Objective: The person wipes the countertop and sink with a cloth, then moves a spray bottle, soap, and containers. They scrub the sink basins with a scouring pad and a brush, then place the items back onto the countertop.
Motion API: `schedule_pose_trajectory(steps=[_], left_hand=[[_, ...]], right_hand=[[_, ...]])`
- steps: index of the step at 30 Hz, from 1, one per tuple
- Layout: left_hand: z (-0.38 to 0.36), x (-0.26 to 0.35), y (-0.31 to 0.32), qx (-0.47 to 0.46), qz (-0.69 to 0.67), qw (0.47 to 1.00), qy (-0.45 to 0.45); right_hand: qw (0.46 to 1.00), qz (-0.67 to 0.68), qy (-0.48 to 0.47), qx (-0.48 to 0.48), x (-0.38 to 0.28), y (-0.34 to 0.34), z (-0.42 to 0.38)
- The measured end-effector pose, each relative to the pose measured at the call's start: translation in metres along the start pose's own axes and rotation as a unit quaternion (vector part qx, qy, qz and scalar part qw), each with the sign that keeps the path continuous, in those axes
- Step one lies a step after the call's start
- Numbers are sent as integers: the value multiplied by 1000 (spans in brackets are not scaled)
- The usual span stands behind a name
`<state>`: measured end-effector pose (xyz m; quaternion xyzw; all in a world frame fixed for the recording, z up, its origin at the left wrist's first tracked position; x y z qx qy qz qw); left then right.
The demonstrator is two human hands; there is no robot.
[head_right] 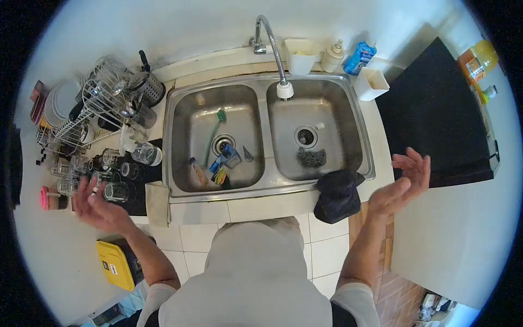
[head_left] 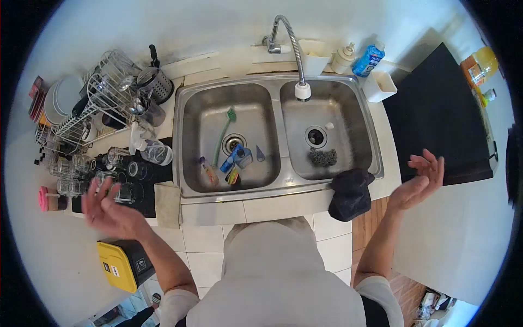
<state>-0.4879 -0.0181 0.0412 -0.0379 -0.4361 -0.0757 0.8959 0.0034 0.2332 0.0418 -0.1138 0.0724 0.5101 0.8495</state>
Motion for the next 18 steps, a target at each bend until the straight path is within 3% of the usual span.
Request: schedule_pose_trajectory(steps=[1,3,4,6,8,11,14,18], left_hand=[[-7,-15,5,-9,5,998,-59],[-38,-47,34,-152,65,970,-180],[-60,-58,46,-226,125,935,-242],[-109,-61,62,-356,125,884,-276],[-159,-73,67,-385,97,878,-268],[-196,-63,65,-402,86,845,-341],[-208,-66,56,-375,117,847,-359],[-217,-95,32,-270,222,905,-241]], right_hand=[[999,15,29,33,5,4,-2],[971,-74,168,-153,22,33,-21],[942,-21,224,-250,19,57,-33],[888,59,136,-435,7,93,-65],[836,119,112,-524,-14,125,-97],[765,188,69,-612,-44,175,-131],[753,208,4,-624,-66,231,-158],[735,161,-99,-652,-84,299,-207]])
Point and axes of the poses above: each hand's wrist, its own z-axis towards the middle knuckle, its own y-axis out of the palm, x = y × z, the point moved 4 cm from there along z, towards the middle knuckle, and after that the axes turned 15 degrees about -y, right-handed, at the moved point
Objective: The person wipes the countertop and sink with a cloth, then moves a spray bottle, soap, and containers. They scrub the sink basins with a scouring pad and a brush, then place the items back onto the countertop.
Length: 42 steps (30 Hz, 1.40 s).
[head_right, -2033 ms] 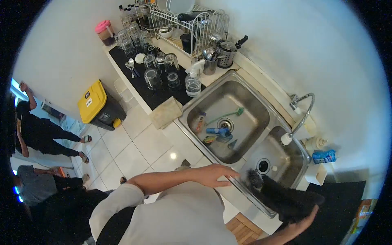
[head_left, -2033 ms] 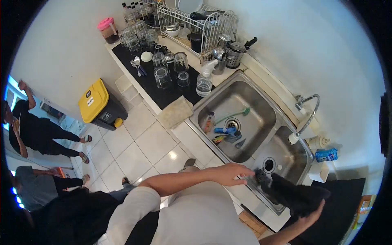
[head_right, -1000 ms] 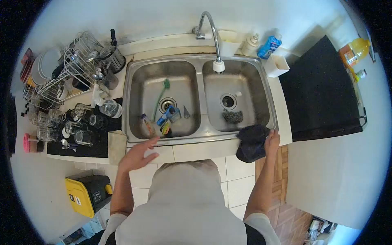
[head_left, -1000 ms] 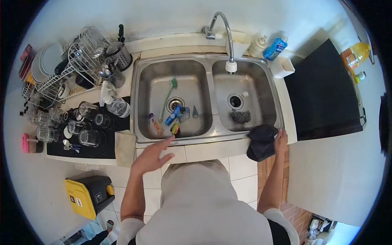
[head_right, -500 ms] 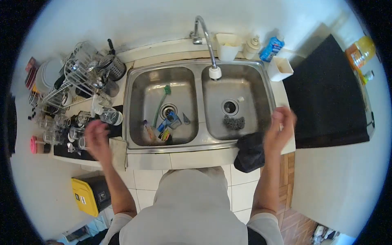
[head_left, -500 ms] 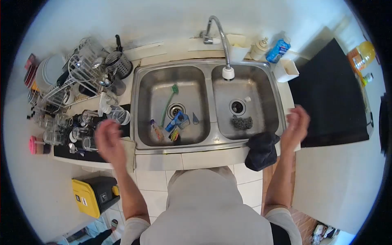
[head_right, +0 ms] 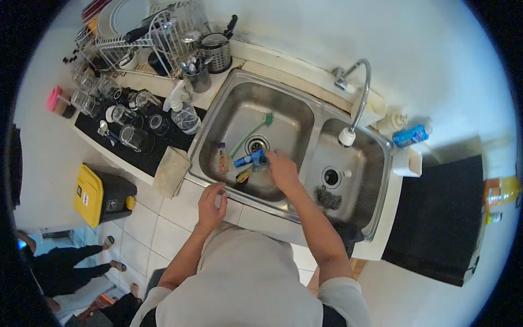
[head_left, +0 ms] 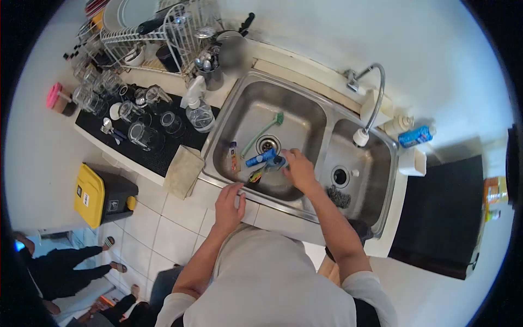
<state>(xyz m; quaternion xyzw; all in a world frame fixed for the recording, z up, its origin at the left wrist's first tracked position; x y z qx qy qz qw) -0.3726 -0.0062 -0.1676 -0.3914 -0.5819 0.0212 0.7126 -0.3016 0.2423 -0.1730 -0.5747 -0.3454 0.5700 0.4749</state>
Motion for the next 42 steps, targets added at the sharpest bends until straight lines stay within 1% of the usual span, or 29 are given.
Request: schedule_pose_trajectory(steps=[2,5,6,8,10,12,14,16,18,20,23,25,26,30,32,35,38,42], left_hand=[[4,-9,-11,67,-5,997,24],[16,-29,-18,100,20,995,23],[20,-36,-18,92,40,995,21],[24,-42,-18,88,46,995,24],[31,-46,-16,77,45,996,21],[31,-49,-13,52,39,998,13],[32,-52,-11,42,15,999,5],[33,-54,-11,30,5,1000,3],[34,-56,-11,22,7,1000,5],[35,-57,-12,21,13,1000,6],[35,-58,-12,13,11,1000,7],[35,-60,-12,10,11,1000,4],[35,-60,-12,9,12,1000,-2],[36,-60,-12,-7,12,1000,-14],[36,-60,-13,0,11,1000,-10],[34,-60,-12,11,11,1000,-7],[33,-61,-11,14,11,1000,-5],[34,-61,-10,20,2,1000,-3]], right_hand=[[997,-29,-37,-63,0,22,20],[975,-55,-18,-213,30,75,37],[982,-41,-21,-185,35,76,42],[986,-35,-27,-160,37,59,53],[990,-35,-41,-127,44,30,68],[991,-52,-12,-123,46,-15,101],[999,-30,-5,-35,55,-54,138],[998,-22,-40,45,56,-91,181],[998,-13,-6,65,62,-109,228],[991,-67,-49,110,76,-109,272],[987,-100,-45,116,80,-104,328],[988,-125,-42,84,87,-95,356],[987,-137,-42,69,90,-90,369],[985,-153,-45,69,111,-72,402],[985,-148,-57,75,119,-70,410],[987,-138,-72,48,117,-73,411],[991,-124,-37,23,121,-72,411],[986,-143,-35,77,111,-78,402]])
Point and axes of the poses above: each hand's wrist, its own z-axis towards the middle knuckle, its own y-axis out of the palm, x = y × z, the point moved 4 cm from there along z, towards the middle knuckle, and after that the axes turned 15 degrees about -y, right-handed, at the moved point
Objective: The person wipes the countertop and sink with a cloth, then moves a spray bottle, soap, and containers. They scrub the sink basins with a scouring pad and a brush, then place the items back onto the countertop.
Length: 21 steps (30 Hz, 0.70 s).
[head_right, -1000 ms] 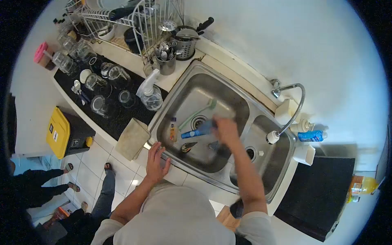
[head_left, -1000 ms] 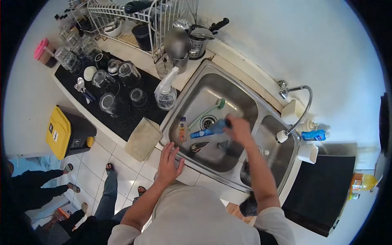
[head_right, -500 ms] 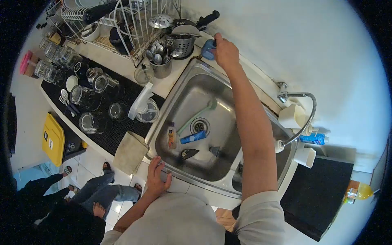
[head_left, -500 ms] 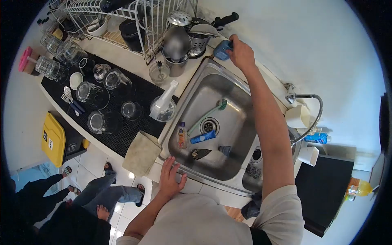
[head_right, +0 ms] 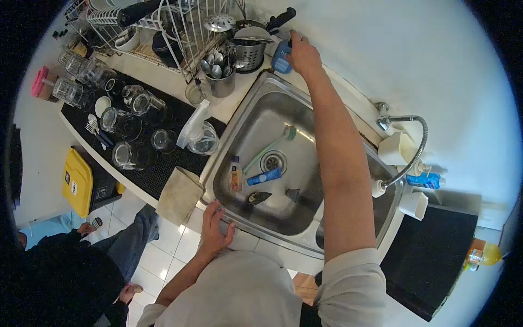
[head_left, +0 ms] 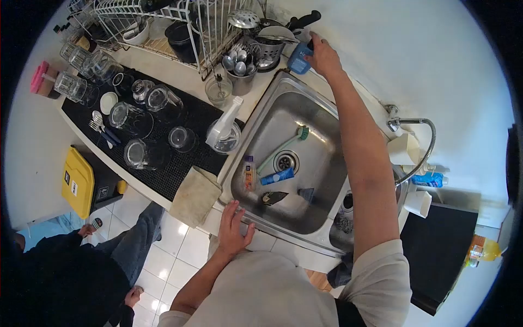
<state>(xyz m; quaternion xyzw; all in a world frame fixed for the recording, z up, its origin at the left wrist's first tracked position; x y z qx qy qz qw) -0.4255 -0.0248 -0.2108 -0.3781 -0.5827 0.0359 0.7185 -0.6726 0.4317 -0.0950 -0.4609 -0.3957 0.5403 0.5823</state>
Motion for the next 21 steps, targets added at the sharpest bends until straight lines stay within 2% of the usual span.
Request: schedule_pose_trajectory(steps=[2,5,7,9,10,11,12,16,18,21], left_hand=[[0,2,0,5,7,1000,2],[1,5,-3,3,7,1000,2],[2,6,-3,6,7,1000,5],[1,7,-3,8,12,1000,13],[1,8,-3,5,8,1000,9],[1,9,-4,1,4,1000,6],[1,10,-4,-3,1,1000,4],[0,12,-3,-4,8,1000,10],[-1,14,-4,-7,23,1000,14],[-1,13,-3,-21,29,999,14]], right_hand=[[1000,-13,19,12,-8,-14,-9],[996,-5,-11,93,-30,-42,-39],[995,63,-51,51,-36,-35,-82],[991,130,-1,-34,-62,-40,-149],[976,141,-2,-164,-61,-27,-180],[980,124,11,-158,-60,-9,-222],[968,64,49,-237,-67,3,-256],[928,36,175,-327,-95,41,-367],[928,78,176,-318,-95,85,-409],[931,117,189,-289,-101,91,-424]])
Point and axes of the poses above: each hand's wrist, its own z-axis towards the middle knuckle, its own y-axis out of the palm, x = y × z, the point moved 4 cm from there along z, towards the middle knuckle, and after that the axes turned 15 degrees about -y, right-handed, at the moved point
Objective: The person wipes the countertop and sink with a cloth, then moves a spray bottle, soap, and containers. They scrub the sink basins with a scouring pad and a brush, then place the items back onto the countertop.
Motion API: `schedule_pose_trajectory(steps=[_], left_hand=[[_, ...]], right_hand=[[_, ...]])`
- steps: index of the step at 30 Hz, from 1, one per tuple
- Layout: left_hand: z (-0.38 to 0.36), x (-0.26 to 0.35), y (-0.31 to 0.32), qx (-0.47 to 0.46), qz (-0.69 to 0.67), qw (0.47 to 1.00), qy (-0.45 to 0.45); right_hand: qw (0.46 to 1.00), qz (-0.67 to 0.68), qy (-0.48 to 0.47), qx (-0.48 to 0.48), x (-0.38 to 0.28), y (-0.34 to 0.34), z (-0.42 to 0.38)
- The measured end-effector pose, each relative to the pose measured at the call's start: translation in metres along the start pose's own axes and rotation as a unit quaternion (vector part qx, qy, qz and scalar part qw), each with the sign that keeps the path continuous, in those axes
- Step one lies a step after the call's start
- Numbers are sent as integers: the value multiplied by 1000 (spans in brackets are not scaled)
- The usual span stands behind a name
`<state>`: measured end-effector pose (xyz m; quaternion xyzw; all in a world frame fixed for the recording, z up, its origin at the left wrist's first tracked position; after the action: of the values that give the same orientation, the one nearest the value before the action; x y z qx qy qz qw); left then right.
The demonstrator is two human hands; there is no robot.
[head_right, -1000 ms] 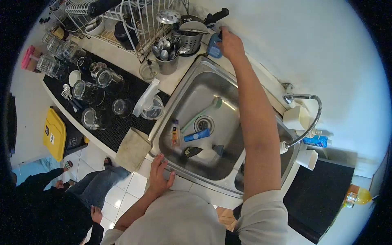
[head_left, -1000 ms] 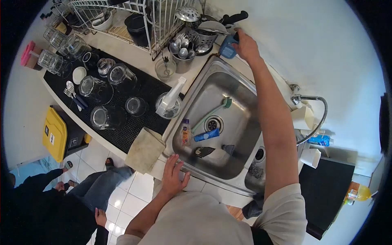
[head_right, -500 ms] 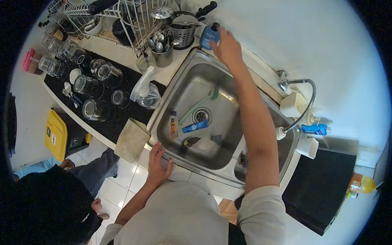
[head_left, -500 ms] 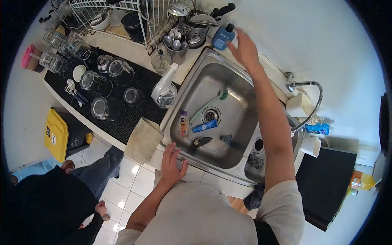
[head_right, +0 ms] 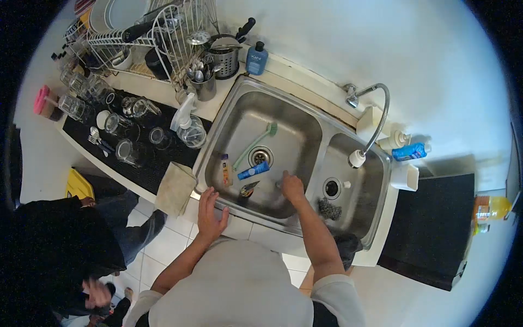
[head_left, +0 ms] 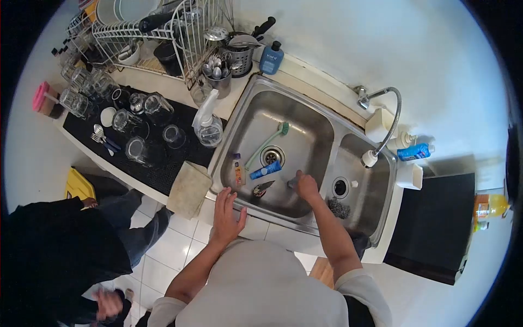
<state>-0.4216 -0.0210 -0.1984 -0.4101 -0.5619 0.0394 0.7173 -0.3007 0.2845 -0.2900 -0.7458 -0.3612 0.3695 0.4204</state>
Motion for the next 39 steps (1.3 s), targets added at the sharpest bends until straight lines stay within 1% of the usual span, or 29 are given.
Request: schedule_pose_trajectory(steps=[4,10,13,17,20,22,24,26,28,30,32,36,39], left_hand=[[-1,3,-2,13,-10,1000,11],[-4,1,0,17,-16,1000,17],[-4,-1,-1,32,-17,999,34],[-5,2,-3,31,-32,999,26],[-5,5,-3,21,-7,1000,23],[-4,5,-1,22,-3,999,25],[-4,5,-2,22,4,999,24],[-2,7,-2,25,7,999,25],[-2,6,0,18,1,1000,13],[0,4,1,14,-1,1000,6],[1,4,1,12,3,1000,2],[4,3,1,6,15,1000,-1],[4,-1,2,11,22,1000,1]], right_hand=[[998,19,18,52,-1,-10,-1],[1000,4,-11,21,-12,3,-4],[999,-26,-15,17,-14,3,-7],[998,-54,3,34,-44,-45,-7],[995,-42,-26,91,-62,-90,4],[980,-44,-50,186,-63,-109,25],[977,-38,-64,201,-69,-139,49],[965,-10,-91,245,-81,-177,68],[954,-21,-106,278,-82,-200,100],[945,-15,-106,310,-93,-234,125],[927,-20,-126,353,-89,-249,165],[938,-9,-79,339,-89,-286,231],[939,-26,-77,333,-86,-296,269]])
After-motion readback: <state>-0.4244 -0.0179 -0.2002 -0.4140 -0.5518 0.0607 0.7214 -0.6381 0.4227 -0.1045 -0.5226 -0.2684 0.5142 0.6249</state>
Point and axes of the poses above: each hand's wrist, its own z-axis towards the middle knuckle, its own y-axis out of the palm, x = y × z, the point moved 4 cm from there along z, towards the middle knuckle, and after that the axes turned 15 degrees about -y, right-handed, at the moved point
